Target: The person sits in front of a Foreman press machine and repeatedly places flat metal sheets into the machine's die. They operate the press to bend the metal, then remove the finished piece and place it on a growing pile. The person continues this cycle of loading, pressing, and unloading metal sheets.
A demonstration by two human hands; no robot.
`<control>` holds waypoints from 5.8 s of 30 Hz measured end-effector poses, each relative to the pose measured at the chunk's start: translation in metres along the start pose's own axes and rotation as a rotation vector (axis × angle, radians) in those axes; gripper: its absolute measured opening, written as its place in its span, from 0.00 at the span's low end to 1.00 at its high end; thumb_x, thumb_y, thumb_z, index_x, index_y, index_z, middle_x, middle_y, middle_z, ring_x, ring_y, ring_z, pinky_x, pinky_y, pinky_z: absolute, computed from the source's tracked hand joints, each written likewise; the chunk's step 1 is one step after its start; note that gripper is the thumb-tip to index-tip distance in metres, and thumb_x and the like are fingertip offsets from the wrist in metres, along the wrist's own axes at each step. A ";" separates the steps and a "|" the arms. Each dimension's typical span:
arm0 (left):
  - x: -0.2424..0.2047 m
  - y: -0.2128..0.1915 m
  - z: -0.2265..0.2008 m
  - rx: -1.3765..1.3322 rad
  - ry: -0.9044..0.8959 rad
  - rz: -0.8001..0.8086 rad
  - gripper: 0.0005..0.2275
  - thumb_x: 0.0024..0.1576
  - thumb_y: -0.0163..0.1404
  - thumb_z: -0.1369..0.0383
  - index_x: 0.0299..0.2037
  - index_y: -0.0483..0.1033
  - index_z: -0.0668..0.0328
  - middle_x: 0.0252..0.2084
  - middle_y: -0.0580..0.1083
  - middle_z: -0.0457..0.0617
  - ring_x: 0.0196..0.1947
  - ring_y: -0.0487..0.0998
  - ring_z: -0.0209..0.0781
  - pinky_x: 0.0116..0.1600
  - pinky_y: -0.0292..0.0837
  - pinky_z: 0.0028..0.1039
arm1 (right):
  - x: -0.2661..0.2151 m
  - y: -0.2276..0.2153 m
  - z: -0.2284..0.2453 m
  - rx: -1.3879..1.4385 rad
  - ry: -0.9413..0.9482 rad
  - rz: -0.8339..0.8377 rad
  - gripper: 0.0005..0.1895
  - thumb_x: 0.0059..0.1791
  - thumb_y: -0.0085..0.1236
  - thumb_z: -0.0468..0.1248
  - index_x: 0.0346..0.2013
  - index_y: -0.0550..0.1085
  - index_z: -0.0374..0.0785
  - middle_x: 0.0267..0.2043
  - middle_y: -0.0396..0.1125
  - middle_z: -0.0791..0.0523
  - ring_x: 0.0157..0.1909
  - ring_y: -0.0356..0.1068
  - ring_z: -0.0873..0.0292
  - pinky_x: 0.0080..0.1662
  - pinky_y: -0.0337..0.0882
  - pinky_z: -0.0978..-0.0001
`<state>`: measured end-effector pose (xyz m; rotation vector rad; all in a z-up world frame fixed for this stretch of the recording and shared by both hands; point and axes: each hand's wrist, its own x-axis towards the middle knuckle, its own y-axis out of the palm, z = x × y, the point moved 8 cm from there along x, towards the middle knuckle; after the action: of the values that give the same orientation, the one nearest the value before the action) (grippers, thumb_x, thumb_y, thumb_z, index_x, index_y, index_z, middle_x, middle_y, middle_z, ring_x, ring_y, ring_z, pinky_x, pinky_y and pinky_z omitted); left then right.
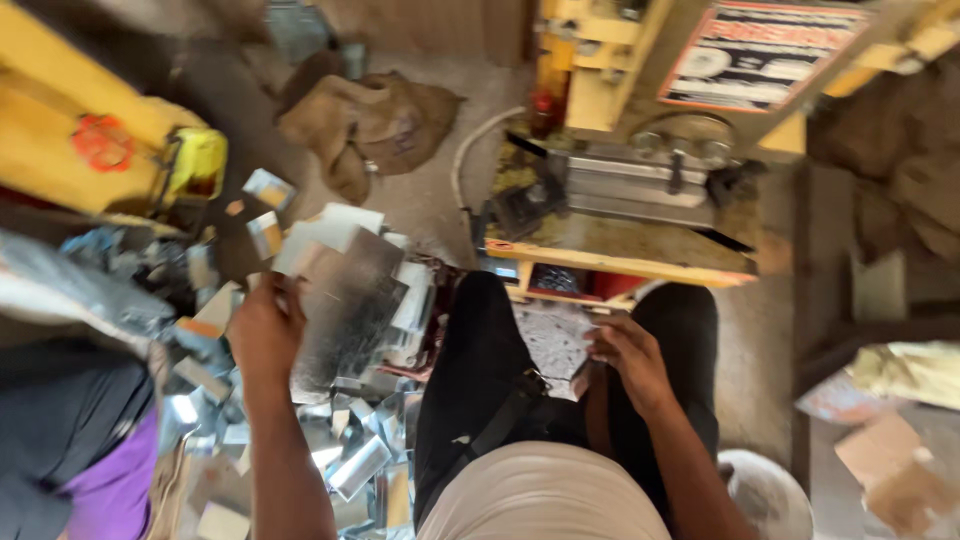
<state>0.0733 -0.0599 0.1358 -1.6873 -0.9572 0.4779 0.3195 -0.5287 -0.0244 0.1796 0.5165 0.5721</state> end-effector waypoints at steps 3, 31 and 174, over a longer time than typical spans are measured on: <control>-0.042 -0.006 -0.118 -0.101 0.363 -0.122 0.04 0.60 0.54 0.67 0.40 0.75 0.57 0.35 0.79 0.53 0.29 0.78 0.56 0.34 0.72 0.43 | 0.002 0.017 0.007 -0.154 -0.029 0.092 0.25 0.51 0.58 0.37 0.61 0.69 0.31 0.53 0.73 0.48 0.49 0.74 0.55 0.51 0.73 0.64; -0.082 0.234 -0.302 -1.419 -0.110 0.922 0.09 0.64 0.46 0.69 0.50 0.73 0.62 0.21 0.69 0.43 0.17 0.66 0.29 0.23 0.61 0.21 | 0.015 -0.076 0.115 -0.025 -0.259 -0.291 0.38 0.49 0.60 0.31 0.74 0.59 0.39 0.35 0.71 0.55 0.31 0.67 0.65 0.35 0.68 0.74; -0.087 0.211 -0.327 -1.620 -0.035 0.931 0.28 0.62 0.50 0.56 0.62 0.53 0.70 0.51 0.67 0.54 0.50 0.81 0.55 0.45 0.85 0.42 | 0.047 -0.043 0.102 0.320 -0.382 -0.200 0.40 0.53 0.57 0.39 0.77 0.51 0.43 0.58 0.66 0.49 0.48 0.72 0.51 0.43 0.78 0.57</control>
<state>0.3328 -0.3456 0.0357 -3.6378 -0.3926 0.2511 0.4258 -0.5401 0.0307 0.5247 0.2464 0.2468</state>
